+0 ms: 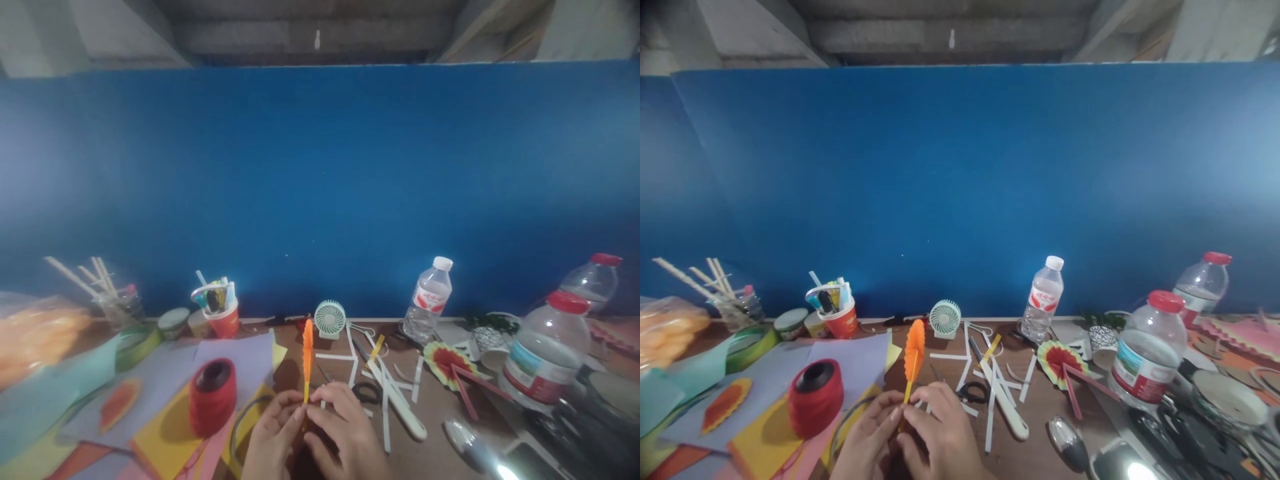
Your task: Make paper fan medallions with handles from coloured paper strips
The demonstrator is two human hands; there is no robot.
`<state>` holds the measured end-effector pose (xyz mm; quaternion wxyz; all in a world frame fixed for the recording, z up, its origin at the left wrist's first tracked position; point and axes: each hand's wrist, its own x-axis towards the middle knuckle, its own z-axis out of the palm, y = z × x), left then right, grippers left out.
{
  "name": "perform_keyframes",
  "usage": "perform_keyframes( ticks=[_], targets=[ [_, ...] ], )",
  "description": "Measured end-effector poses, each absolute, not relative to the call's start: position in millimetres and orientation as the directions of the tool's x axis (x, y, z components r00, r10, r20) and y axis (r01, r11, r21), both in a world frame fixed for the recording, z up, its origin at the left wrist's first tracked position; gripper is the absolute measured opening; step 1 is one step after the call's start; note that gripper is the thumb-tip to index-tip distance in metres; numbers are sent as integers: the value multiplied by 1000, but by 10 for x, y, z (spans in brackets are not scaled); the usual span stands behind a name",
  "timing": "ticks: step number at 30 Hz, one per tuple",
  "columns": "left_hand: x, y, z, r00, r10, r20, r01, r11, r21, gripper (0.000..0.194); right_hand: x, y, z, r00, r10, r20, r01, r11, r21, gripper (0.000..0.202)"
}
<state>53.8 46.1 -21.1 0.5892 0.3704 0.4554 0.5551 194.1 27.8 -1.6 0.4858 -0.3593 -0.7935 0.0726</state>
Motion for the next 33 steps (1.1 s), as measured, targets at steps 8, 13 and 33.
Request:
perform_keyframes(
  ticks=[8, 13, 33],
  targets=[
    [641, 289, -38, 106, 968, -227, -555, 247, 794, 36, 1854, 203, -44, 100, 927, 362, 148, 345, -927, 16],
    [619, 303, -44, 167, 956, -240, -543, 292, 787, 33, 1784, 283, -60, 44, 985, 166, -277, 172, -945, 15],
    [664, 364, -45, 181, 965, -190, -399, 248, 883, 25, 1760, 387, -194, 116, 992, 46, -338, 83, -937, 26]
  ],
)
